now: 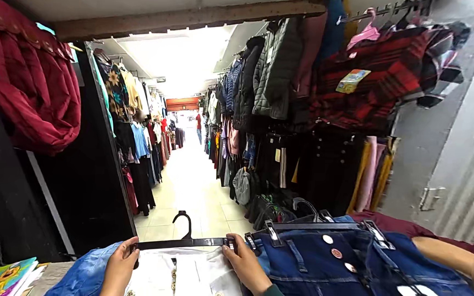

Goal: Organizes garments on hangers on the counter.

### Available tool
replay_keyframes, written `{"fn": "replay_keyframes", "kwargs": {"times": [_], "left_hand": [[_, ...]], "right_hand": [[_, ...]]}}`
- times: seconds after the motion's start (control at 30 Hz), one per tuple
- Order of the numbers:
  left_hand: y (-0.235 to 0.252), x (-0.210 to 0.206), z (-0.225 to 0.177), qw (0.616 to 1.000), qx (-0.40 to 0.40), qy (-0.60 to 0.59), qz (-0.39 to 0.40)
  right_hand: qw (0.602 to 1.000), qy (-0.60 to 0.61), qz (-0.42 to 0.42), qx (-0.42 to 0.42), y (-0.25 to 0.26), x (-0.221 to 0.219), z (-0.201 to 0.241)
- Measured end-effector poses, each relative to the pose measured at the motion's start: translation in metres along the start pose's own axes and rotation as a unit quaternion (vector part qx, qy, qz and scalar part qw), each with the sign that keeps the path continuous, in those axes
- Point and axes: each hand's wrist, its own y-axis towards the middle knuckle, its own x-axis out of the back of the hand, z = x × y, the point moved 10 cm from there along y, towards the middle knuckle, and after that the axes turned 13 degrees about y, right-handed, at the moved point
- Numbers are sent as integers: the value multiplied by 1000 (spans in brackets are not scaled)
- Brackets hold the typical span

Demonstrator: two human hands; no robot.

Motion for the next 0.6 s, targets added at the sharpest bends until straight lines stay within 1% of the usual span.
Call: {"fn": "replay_keyframes", "kwargs": {"times": [0.07, 0.13, 0.23, 0.4, 0.47, 0.6], "left_hand": [[-1, 1, -3, 1000, -6, -3, -4], [0, 0, -1, 998, -21, 63, -1], [1, -1, 8, 987, -24, 160, 0], [-2, -5, 22, 978, 44, 197, 48], [-1, -1, 22, 981, 55, 178, 48], [-2, 17, 16, 996, 60, 58, -2]], "right_hand": [[1000, -19, 0, 6, 1, 1, 3], [999, -25, 16, 13, 1, -1, 3], [997, -70, 41, 4, 0, -5, 1], [995, -93, 21, -13, 0, 0, -2], [996, -91, 17, -16, 0, 2, -2], [996, -86, -5, 5, 1, 7, 1]]}}
